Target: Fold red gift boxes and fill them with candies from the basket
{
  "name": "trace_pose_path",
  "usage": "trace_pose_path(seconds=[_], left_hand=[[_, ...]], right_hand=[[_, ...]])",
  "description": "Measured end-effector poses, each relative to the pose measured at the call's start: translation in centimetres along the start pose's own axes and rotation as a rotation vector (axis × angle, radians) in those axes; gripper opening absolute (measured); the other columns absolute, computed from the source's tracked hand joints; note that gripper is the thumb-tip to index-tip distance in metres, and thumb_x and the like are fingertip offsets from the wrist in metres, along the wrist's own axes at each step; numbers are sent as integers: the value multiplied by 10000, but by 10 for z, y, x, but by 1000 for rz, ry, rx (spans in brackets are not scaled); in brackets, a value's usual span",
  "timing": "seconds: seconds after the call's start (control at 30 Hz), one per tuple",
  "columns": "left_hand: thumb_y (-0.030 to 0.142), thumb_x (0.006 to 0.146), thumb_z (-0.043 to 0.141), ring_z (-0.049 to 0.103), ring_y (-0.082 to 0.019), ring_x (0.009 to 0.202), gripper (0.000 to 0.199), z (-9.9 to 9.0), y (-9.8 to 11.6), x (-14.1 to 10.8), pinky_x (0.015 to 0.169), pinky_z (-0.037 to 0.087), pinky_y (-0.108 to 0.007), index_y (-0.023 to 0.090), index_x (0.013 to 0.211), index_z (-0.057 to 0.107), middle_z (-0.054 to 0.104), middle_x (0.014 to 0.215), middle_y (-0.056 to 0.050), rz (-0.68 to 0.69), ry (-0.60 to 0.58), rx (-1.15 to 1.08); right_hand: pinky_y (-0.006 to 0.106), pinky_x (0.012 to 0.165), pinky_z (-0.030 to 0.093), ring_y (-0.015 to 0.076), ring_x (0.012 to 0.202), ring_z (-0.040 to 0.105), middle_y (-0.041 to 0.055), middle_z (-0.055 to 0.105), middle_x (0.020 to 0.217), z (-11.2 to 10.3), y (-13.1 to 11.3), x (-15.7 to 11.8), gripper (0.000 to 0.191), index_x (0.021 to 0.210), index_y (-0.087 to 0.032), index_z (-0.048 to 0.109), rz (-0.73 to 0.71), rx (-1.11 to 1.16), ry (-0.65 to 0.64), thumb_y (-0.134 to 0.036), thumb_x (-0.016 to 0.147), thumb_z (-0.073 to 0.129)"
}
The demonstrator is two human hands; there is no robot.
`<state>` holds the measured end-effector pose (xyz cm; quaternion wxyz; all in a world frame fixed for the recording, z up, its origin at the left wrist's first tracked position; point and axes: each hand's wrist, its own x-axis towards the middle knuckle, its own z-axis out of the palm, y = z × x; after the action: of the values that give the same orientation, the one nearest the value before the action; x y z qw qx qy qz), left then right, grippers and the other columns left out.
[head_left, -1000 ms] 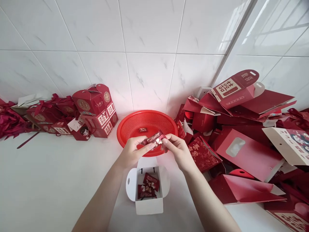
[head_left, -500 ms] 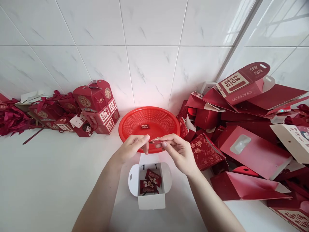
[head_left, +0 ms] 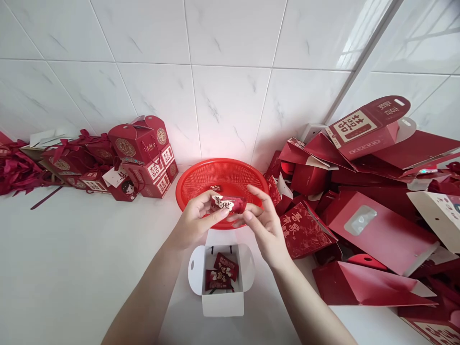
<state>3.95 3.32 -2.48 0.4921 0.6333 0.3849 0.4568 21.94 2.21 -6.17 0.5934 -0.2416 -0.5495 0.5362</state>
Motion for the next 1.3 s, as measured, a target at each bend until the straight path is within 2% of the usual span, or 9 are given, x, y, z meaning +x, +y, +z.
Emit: trace_pose_path(seconds=[0.07,0.1,0.17,0.33,0.5,0.8,1.03,1.2,1.3], left_hand=[[343,888,676,618,-164,915,166,4,2,-2,865,484,-285,196,942,620,653,931,-11,-17,-10,76],[348,889,673,617,-164,902,166,5,4,-2,851,486,-283,200,946,624,654,918,-8,-32,-14,119],[361,902,651,621,-174,915,171,5,6,-3,845,488,-286,204,968,641,665,931,-14,-53,-17,191],[385,902,637,642,-212,931,213,-2,10,-3,848,488,-313,185,957,685,706,939,-46,-35,14,310],[335,884,656,641,-189,876,154,-7,16,-6,788,483,-283,192,905,708,712,890,-23,-62,24,340],[258,878,621,636,-191,925,113,-3,-1,0,868,485,-315,175,905,693,709,914,-33,-103,34,132],[234,831,616,620,-163,849,142,1,-3,3,804,488,-283,158,909,707,698,884,-31,-131,3,-15],[265,855,647,583,-126,749,93,3,-3,4,730,478,-245,179,857,680,649,790,0,-72,126,16],[332,857,681,601,-135,775,154,5,-2,2,739,486,-253,185,906,691,672,844,-12,-60,152,23]], right_hand=[[310,783,545,164,854,663,29,703,953,0,3,3,220,1089,-252,629,47,-7,5,-320,890,694],[288,755,530,153,815,641,23,692,887,-1,4,5,140,937,-220,656,66,-22,8,-320,865,722],[261,689,490,129,717,587,7,653,767,-4,4,8,182,774,-193,643,97,-48,28,-330,856,730],[267,667,458,130,686,560,2,634,736,-11,2,9,201,785,-194,646,139,-66,51,-366,863,714],[264,654,453,132,679,560,8,636,729,-11,0,8,219,773,-191,647,142,-81,54,-380,868,707],[260,649,457,123,656,558,-4,631,711,-5,0,5,190,838,-192,672,150,-64,28,-375,867,711],[271,644,482,128,653,575,5,652,731,-5,4,6,209,863,-200,685,160,-23,-13,-407,866,708],[271,634,474,130,653,556,5,639,749,-5,5,8,215,901,-206,676,162,-47,20,-417,870,697],[266,640,475,125,646,543,-3,622,750,-5,8,8,210,895,-208,672,152,-22,85,-415,868,696]])
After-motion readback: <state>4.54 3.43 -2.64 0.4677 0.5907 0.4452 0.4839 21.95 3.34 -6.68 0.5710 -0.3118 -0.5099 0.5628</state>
